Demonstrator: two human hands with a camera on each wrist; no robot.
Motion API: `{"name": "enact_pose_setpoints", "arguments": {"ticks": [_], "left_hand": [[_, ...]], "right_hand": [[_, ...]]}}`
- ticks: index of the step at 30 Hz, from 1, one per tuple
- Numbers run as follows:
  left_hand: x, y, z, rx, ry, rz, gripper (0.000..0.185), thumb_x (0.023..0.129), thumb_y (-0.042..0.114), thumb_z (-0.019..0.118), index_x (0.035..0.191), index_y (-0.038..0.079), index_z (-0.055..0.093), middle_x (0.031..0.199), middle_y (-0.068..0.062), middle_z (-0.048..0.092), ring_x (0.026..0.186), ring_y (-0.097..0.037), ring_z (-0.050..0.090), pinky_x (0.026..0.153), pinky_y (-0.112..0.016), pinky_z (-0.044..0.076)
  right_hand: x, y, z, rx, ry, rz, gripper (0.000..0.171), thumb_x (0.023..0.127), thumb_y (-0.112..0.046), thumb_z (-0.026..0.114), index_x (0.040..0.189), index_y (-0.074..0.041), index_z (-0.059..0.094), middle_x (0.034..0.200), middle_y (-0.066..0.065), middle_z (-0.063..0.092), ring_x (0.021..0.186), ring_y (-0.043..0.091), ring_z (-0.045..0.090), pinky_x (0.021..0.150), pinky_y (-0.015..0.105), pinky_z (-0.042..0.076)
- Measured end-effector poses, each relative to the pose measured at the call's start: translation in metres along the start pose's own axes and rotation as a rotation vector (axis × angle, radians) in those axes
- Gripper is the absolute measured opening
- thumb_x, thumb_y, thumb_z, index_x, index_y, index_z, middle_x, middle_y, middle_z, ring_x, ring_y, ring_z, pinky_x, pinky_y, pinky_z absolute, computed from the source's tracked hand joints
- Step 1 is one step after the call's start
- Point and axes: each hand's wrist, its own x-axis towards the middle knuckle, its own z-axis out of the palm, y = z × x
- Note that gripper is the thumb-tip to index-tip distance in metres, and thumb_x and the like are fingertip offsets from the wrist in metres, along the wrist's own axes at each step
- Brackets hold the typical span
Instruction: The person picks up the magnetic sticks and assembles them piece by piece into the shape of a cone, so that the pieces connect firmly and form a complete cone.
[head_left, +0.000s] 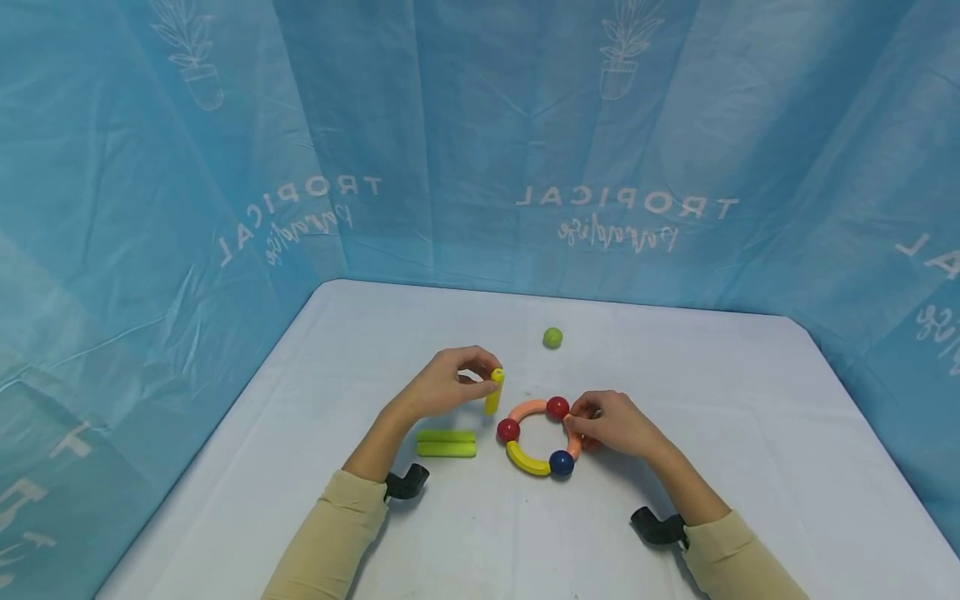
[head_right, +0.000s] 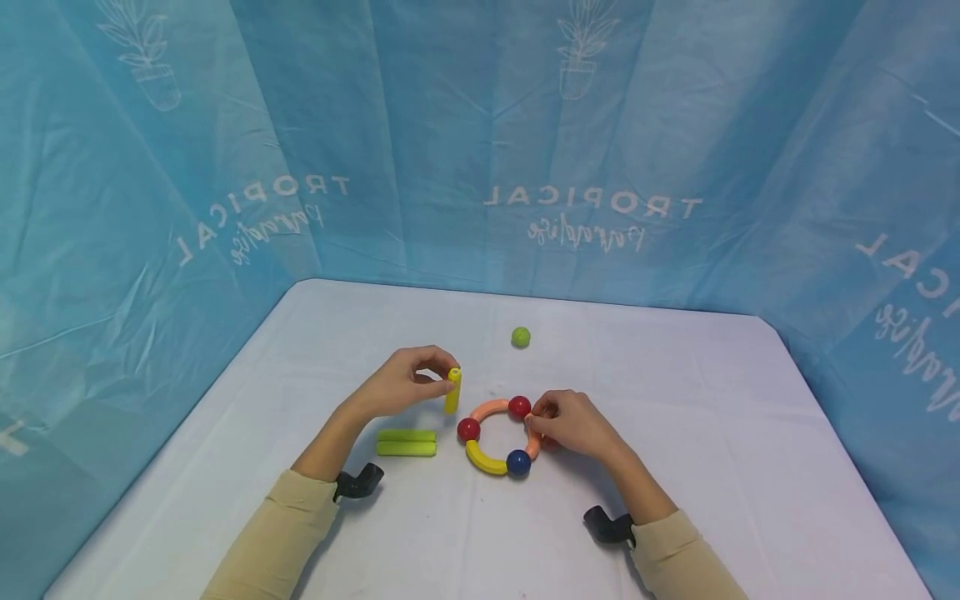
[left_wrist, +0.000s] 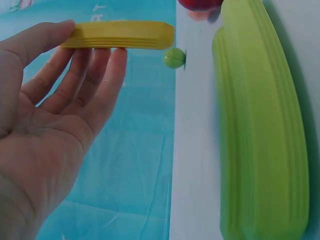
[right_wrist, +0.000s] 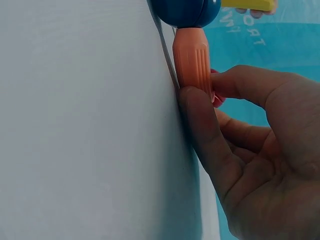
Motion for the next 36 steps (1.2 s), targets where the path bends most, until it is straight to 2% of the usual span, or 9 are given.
{"name": "enact_pose_setpoints", "arguments": {"ticks": [8,12,21,27,30,32,36], "left_hand": [[0.001,0.003,0.005,-0.062,-0.001,0.044,0.022,0.088,0.023,0.072,0.109,0.021,0.065,0.102,0.008,0.064,0.097,-0.012,0.059,0.084,-0.03,0.051],[0.001,0.006,0.008,-0.068,-0.01,0.046,0.021,0.088,0.021,0.072,0.108,0.021,0.065,0.101,0.008,0.064,0.097,-0.012,0.06,0.083,-0.029,0.051],[-0.001,0.009,0.011,-0.096,-0.115,0.042,0.019,0.087,0.019,0.072,0.105,0.022,0.065,0.102,0.007,0.064,0.098,-0.012,0.06,0.083,-0.028,0.052],[0.0,0.009,0.012,-0.089,-0.115,0.041,0.019,0.087,0.02,0.073,0.105,0.024,0.066,0.103,0.008,0.064,0.098,-0.011,0.06,0.082,-0.027,0.051],[0.001,0.009,0.014,-0.084,-0.108,0.038,0.019,0.087,0.022,0.073,0.105,0.025,0.065,0.103,0.009,0.064,0.098,-0.01,0.059,0.083,-0.027,0.051],[0.002,0.009,0.015,-0.083,-0.109,0.039,0.02,0.088,0.022,0.072,0.106,0.025,0.065,0.104,0.009,0.063,0.098,-0.01,0.059,0.083,-0.027,0.051],[0.002,0.008,0.017,-0.083,-0.118,0.041,0.02,0.088,0.024,0.072,0.107,0.026,0.065,0.105,0.01,0.063,0.099,-0.01,0.059,0.084,-0.029,0.051]], "right_hand": [[-0.001,0.0,0.002,0.005,0.005,0.011,0.015,0.088,-0.026,0.071,0.092,-0.011,0.067,0.077,0.003,0.061,0.062,0.019,0.06,0.057,0.031,0.053],[-0.001,0.0,0.002,0.012,0.003,0.016,0.015,0.088,-0.025,0.07,0.09,-0.011,0.067,0.077,0.003,0.062,0.062,0.019,0.061,0.057,0.031,0.053],[0.0,0.001,0.001,-0.002,0.008,0.013,0.014,0.088,-0.027,0.07,0.09,-0.013,0.067,0.077,0.002,0.062,0.062,0.019,0.06,0.057,0.032,0.052],[-0.001,0.001,0.002,0.001,0.002,0.017,0.016,0.088,-0.027,0.071,0.091,-0.012,0.067,0.076,0.002,0.062,0.062,0.018,0.06,0.057,0.031,0.053],[0.0,0.0,0.001,-0.001,0.001,0.015,0.026,0.087,-0.027,0.071,0.104,-0.009,0.064,0.077,0.002,0.061,0.062,0.019,0.059,0.057,0.032,0.052],[0.001,0.0,-0.001,-0.016,0.017,0.006,0.038,0.086,-0.028,0.072,0.115,-0.008,0.059,0.082,0.002,0.061,0.066,0.019,0.058,0.058,0.033,0.051],[0.005,-0.001,-0.002,-0.054,0.041,-0.041,0.062,0.084,-0.031,0.074,0.137,-0.015,0.046,0.104,0.002,0.06,0.077,0.018,0.056,0.064,0.031,0.05]]}}
